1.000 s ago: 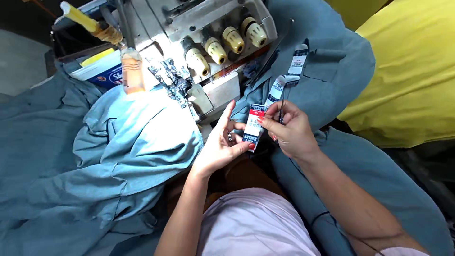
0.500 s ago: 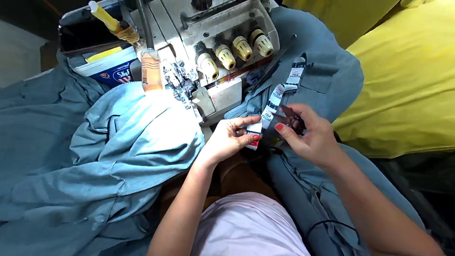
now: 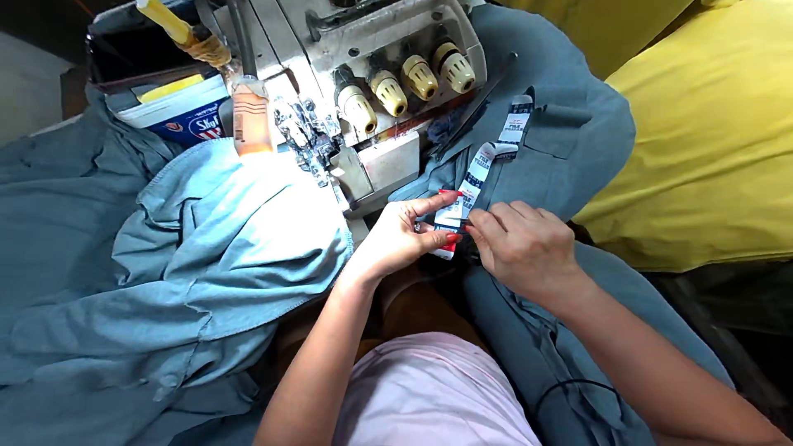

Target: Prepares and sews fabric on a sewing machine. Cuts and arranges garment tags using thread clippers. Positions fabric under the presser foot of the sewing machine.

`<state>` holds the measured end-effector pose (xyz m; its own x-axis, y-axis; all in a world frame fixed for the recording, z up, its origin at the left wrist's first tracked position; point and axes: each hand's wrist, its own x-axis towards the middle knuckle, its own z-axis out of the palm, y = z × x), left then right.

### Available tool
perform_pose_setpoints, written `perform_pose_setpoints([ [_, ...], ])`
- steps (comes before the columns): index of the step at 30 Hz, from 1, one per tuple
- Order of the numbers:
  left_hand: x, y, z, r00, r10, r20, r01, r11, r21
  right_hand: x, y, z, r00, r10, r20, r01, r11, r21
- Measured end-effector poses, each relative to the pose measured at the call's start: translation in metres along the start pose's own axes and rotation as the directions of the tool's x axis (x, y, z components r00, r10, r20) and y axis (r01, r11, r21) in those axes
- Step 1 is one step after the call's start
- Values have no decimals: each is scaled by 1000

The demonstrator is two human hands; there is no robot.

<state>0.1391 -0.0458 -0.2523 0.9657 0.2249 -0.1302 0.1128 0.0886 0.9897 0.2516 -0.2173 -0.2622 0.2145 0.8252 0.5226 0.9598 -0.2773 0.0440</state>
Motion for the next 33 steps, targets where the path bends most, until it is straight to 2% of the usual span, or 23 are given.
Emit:
perform_pose_setpoints([
  [24,4,-3,1,998,-1,63,1,1000,-5,-3,-2,8,999,33,6,-34,999,35],
  [27,5,-1,1,996,-9,84,6,999,34,-4,-1,5,996,83,-20,-81,992,96],
  [29,11,7,4,995,85,56,-94,978,184,-6,7,-3,975,210,-78,-189,957,222],
  [30,16,13,7,982,186,40,-190,938,290,-8,13,-7,946,297,-132,-242,915,324],
  [31,24,20,14,941,335,41,-324,862,390,-9,18,-11,901,388,-194,-273,854,442],
  [32,35,28,21,862,503,55,-467,750,467,-9,21,-14,846,467,-256,-269,789,552],
  [33,48,37,30,755,650,85,-590,618,519,-6,23,-16,780,538,-320,-237,727,645],
])
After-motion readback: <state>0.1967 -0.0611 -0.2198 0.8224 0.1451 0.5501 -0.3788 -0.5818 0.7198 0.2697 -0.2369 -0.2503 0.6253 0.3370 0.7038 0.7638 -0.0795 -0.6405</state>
